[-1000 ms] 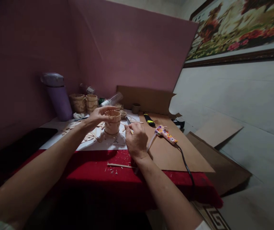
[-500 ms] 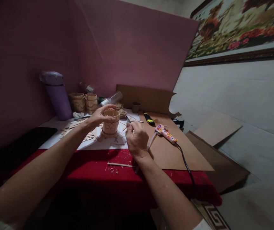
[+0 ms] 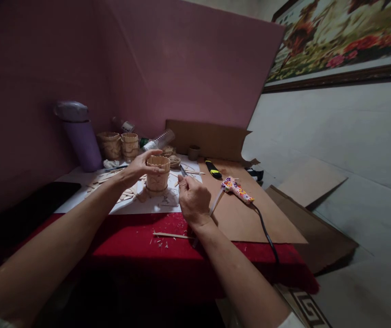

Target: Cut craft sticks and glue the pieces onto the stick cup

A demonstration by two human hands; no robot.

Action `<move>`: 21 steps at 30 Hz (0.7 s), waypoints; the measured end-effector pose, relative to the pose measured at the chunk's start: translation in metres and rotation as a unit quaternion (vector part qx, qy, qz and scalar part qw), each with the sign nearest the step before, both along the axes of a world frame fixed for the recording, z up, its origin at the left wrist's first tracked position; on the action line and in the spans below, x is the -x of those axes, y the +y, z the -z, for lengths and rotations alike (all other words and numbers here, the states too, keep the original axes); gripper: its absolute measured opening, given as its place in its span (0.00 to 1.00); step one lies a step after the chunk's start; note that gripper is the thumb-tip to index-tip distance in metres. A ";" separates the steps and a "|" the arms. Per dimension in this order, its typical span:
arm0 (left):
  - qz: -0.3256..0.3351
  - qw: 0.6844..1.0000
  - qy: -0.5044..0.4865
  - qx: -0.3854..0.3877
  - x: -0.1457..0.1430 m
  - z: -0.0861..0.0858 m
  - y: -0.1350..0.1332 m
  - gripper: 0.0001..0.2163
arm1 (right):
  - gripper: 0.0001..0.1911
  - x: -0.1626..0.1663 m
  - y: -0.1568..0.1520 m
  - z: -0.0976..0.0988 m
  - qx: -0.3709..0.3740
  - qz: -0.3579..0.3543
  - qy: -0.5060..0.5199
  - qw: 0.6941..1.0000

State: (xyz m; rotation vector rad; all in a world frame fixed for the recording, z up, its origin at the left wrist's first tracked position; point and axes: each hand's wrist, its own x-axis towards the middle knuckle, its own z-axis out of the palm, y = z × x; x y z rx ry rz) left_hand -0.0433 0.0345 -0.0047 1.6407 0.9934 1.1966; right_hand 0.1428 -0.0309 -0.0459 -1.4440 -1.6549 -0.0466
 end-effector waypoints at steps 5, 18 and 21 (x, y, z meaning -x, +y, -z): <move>-0.036 0.997 -0.066 0.015 -0.002 0.004 0.005 0.33 | 0.21 0.000 -0.001 0.000 -0.013 -0.011 0.001 1.000; -0.047 0.951 -0.290 0.092 0.002 -0.001 0.008 0.15 | 0.26 0.001 -0.001 0.002 -0.062 -0.140 0.118 0.981; -0.043 0.926 -0.357 0.115 0.002 -0.006 0.006 0.11 | 0.36 0.006 0.000 0.001 -0.032 -0.178 0.143 0.973</move>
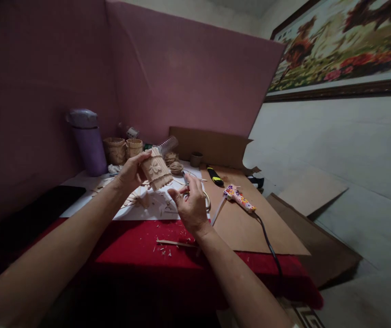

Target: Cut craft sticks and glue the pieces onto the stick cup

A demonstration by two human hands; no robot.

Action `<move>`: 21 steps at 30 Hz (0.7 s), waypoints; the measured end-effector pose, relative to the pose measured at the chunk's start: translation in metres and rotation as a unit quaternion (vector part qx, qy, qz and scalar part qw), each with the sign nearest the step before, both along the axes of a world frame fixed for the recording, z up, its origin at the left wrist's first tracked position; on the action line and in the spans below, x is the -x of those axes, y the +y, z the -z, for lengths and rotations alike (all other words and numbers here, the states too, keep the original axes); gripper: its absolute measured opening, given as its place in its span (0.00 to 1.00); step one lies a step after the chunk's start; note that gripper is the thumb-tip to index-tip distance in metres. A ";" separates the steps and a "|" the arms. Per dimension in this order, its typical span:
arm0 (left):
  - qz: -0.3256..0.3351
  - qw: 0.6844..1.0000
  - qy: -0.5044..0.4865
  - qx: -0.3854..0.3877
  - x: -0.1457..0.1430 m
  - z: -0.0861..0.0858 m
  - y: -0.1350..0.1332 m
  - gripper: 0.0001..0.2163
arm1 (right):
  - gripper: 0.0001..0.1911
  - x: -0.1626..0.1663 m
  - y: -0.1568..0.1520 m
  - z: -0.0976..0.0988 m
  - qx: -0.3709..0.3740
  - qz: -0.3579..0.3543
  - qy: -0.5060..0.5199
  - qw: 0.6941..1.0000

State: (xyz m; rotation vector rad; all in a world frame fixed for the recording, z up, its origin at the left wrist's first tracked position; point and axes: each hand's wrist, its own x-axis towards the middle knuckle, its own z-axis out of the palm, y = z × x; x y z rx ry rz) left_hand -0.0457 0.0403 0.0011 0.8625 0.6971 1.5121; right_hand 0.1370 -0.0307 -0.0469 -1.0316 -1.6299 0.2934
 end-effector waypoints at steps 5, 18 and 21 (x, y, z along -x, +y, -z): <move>0.019 0.997 -0.069 0.020 -0.001 -0.006 -0.005 0.08 | 0.45 0.012 0.006 -0.013 0.160 -0.049 0.034 0.985; -0.004 0.990 -0.131 0.045 0.005 -0.004 0.001 0.09 | 0.19 -0.020 -0.037 -0.087 0.239 -0.342 0.204 0.886; 0.016 0.989 -0.141 0.044 0.005 -0.005 -0.002 0.09 | 0.14 -0.034 -0.045 -0.106 -0.018 -0.214 0.291 0.932</move>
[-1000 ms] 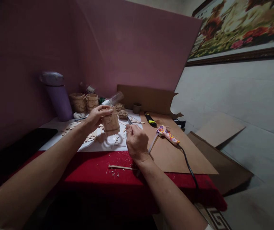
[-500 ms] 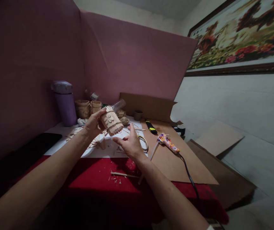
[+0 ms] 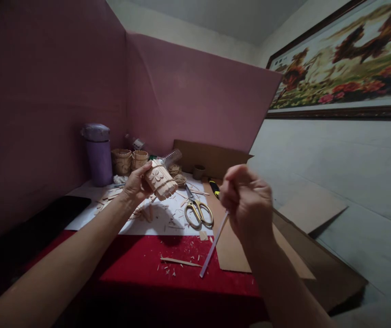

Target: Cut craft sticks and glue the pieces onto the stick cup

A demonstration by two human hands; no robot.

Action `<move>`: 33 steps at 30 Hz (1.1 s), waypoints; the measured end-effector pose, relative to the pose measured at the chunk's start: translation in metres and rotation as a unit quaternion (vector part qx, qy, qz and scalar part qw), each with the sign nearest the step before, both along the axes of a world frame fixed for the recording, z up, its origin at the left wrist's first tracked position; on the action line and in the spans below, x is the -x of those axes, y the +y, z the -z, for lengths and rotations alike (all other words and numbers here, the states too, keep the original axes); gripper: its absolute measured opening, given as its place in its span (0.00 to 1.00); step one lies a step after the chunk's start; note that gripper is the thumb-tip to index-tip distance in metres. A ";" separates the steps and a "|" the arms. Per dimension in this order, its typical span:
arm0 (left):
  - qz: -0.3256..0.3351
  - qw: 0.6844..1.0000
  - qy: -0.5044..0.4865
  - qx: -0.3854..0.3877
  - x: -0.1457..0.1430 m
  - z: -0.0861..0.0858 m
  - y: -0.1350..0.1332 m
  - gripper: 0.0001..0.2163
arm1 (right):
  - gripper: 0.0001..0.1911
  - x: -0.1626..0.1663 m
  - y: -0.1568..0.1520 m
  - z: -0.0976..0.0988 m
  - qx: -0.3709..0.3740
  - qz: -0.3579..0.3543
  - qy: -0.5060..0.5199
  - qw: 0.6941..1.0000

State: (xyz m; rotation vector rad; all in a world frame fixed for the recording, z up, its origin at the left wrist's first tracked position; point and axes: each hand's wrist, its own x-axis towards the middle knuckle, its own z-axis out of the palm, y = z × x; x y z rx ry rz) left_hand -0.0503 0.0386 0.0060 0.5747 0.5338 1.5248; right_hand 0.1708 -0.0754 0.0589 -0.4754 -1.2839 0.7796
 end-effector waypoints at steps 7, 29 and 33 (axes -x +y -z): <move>0.035 0.999 0.004 -0.041 -0.002 -0.002 -0.005 0.07 | 0.18 0.011 0.038 0.038 0.069 0.098 -0.203 0.972; 0.043 0.995 0.080 -0.029 -0.007 -0.001 -0.007 0.07 | 0.10 0.045 0.045 0.052 -0.104 0.251 -0.427 0.862; 0.049 0.989 0.111 -0.081 -0.010 0.003 -0.008 0.10 | 0.06 0.054 0.046 0.056 -0.116 0.247 -0.449 0.851</move>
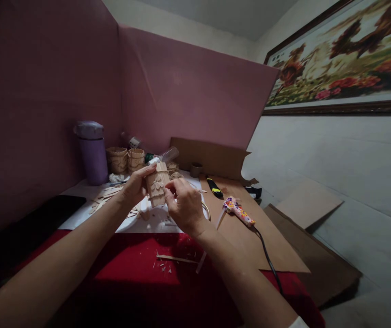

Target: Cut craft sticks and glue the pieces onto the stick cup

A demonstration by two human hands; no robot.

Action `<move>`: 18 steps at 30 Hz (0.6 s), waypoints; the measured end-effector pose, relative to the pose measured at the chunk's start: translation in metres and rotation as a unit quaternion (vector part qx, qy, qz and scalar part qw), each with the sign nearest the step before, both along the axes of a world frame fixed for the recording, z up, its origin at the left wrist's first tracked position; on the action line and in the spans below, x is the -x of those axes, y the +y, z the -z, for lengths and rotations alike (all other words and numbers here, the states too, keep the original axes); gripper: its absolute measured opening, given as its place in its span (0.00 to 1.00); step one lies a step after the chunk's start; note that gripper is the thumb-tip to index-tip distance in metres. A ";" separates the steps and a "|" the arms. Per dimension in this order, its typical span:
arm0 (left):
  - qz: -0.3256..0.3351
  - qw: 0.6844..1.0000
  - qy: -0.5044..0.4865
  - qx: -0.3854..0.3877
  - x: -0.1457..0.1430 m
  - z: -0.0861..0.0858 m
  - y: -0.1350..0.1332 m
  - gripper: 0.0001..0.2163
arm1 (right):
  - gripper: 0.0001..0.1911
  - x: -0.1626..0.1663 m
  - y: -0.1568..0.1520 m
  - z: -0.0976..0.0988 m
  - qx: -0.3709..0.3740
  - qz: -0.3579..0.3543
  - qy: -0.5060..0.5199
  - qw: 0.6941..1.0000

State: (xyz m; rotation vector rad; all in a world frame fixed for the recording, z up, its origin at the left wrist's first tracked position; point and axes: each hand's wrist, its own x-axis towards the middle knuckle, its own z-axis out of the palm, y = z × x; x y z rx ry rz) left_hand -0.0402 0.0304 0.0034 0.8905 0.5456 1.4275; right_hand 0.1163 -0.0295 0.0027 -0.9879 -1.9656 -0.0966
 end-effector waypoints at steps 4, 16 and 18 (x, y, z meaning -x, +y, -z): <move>-0.019 0.999 0.044 -0.016 -0.004 0.003 -0.001 0.12 | 0.08 0.002 0.002 0.001 0.039 0.055 -0.024 0.997; -0.067 0.992 0.096 0.042 -0.006 0.010 0.004 0.13 | 0.08 -0.001 0.007 0.001 0.123 0.012 -0.021 0.992; -0.071 0.992 0.090 0.056 -0.007 0.010 0.005 0.12 | 0.08 -0.005 0.005 -0.001 0.089 -0.008 0.068 0.994</move>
